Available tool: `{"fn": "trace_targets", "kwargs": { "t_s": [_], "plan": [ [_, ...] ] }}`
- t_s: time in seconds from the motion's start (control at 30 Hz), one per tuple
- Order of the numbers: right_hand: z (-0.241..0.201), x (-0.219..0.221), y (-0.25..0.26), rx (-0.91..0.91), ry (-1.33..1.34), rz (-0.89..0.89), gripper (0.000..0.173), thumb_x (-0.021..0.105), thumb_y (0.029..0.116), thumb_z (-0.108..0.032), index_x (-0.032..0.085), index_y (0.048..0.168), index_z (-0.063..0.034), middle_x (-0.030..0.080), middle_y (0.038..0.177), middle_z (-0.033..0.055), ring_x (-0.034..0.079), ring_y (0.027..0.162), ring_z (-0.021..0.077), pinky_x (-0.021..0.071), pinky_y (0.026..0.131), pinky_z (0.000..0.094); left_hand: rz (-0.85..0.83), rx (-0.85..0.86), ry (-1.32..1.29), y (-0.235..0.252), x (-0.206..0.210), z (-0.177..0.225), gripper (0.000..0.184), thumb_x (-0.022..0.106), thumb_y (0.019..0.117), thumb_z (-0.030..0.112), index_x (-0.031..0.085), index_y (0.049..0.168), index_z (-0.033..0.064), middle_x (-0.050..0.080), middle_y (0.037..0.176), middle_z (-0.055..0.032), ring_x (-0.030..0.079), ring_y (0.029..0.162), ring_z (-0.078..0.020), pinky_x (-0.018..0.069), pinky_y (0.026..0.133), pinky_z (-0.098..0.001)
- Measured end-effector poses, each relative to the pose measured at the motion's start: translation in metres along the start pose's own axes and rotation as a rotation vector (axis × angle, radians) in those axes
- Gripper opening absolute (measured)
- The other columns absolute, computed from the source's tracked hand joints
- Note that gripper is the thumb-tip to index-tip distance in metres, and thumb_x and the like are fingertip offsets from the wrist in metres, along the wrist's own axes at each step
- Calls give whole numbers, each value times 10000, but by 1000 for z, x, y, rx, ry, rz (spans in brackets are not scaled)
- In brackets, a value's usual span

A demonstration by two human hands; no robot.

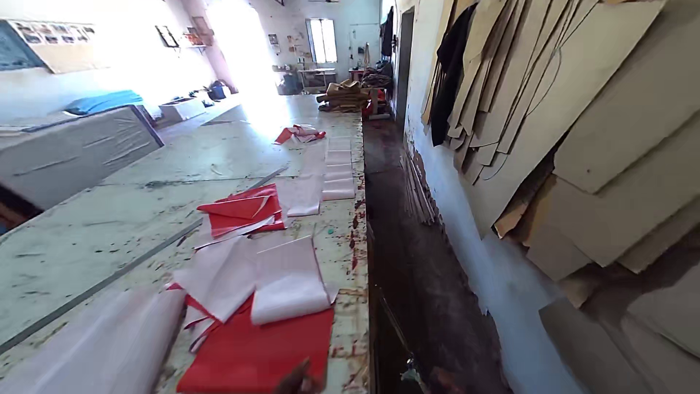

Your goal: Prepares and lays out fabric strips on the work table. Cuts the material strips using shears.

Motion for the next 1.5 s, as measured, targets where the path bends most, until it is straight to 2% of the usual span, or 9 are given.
{"fn": "trace_targets", "kwargs": {
  "t_s": [0.13,0.27,0.47,0.6,0.77,0.9,1.17,1.33,1.5],
  "plan": [
    [20,-120,23,109,72,30,591,741,861,-578,671,993,-7,641,788,0,572,632,44,505,577,249,116,-48,-25,75,87,17,288,550,1038,67,609,1273,-89,741,977,-59,721,855,-113,627,800,-323],
    [35,-236,72,135,88,164,689,781,744,-698,683,1002,-67,650,760,-44,588,596,52,526,532,263,45,-97,64,135,168,10,307,572,1034,137,652,1252,-64,748,1019,-101,732,881,-159,630,825,-362],
    [61,-346,143,107,176,344,605,823,745,-625,664,986,-93,650,739,-54,603,556,66,542,487,259,-20,-110,222,227,243,-26,331,563,1044,286,709,1228,53,748,1035,-34,719,904,-106,616,843,-311],
    [80,-398,203,84,193,346,559,837,759,-585,659,994,-109,661,744,-52,606,541,76,549,481,267,-55,-85,378,323,277,-65,459,452,1075,398,685,1297,70,693,1255,-97,652,1176,-191,528,1038,-412],
    [118,-450,312,59,203,363,508,830,797,-538,667,1009,-106,670,737,-45,609,532,88,556,478,278,-226,-179,645,496,311,-158,723,318,1061,589,453,1537,62,422,1593,-174,339,1509,-358,257,1237,-565],
    [129,-493,417,111,132,330,457,808,833,-499,645,1000,-106,666,736,-59,616,538,81,560,486,276,-233,-204,770,650,333,-241,782,350,1053,594,373,1568,5,309,1643,-224,236,1539,-420,189,1242,-600],
    [158,-542,663,189,172,169,577,846,731,-615,661,968,-123,623,687,-40,568,486,94,523,434,278,-99,-376,1003,886,341,-379,888,242,1022,699,260,1617,39,159,1701,-191,87,1579,-394,80,1233,-665],
    [176,-554,879,227,21,-108,697,836,652,-702,660,972,-109,620,690,-76,552,506,46,490,457,231,90,-487,1065,954,332,-440,925,242,1002,732,202,1635,58,76,1718,-168,22,1585,-385,25,1236,-661],
    [179,-536,1076,225,-37,-500,632,813,717,-686,662,954,-120,605,689,-35,542,516,69,483,478,240,225,-567,1096,968,337,-464,921,257,998,727,253,1624,51,131,1711,-167,103,1581,-371,85,1244,-635]
  ]
}}
Point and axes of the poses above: each hand's wrist, its own y-axis towards the middle knuckle, its own x-axis out of the palm, z = x × y, the point moved 9 cm from there along y, towards the middle knuckle
